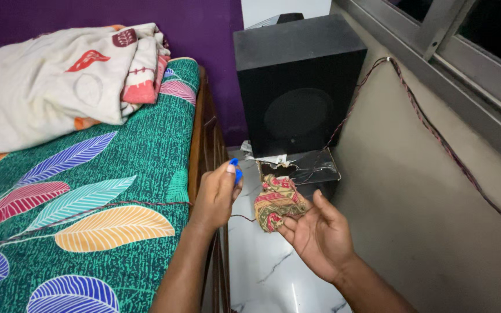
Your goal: The person wipes the wooden bed frame using a cloth and a bottle of liquid. They apply liquid from the bottle to the wooden surface and use the cloth to scrub the edges and decorative carvings of the frame.
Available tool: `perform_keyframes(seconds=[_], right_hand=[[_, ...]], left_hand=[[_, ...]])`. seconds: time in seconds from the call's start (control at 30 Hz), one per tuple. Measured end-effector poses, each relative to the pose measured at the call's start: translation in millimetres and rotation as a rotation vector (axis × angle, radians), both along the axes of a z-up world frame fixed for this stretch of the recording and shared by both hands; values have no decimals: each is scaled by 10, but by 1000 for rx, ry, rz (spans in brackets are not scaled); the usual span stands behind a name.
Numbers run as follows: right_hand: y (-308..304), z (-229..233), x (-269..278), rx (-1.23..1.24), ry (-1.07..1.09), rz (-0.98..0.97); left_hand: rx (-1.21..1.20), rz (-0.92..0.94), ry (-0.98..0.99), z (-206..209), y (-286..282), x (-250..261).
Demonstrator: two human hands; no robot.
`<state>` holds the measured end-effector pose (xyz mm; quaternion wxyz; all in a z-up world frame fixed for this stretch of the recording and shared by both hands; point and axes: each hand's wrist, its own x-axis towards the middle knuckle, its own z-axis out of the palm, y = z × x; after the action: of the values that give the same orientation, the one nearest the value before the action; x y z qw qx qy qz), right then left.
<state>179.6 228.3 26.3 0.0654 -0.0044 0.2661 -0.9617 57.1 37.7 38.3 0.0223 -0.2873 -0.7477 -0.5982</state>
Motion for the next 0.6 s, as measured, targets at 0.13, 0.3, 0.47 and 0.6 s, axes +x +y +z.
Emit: perform_keyframes(seconds=[0.13, 0.3, 0.47, 0.6], right_hand=[[-17, -44, -22, -23, -11, -7], [-37, -187, -37, -100, -31, -45], [42, -325, -40, -169, -106, -69], [87, -398, -33, -210, -177, -80]], left_hand=[[-397, 118, 200, 119, 29, 47], [-881, 103, 214, 294, 211, 193], [-983, 103, 133, 388, 363, 291], [-963, 79, 88, 372, 435, 340]])
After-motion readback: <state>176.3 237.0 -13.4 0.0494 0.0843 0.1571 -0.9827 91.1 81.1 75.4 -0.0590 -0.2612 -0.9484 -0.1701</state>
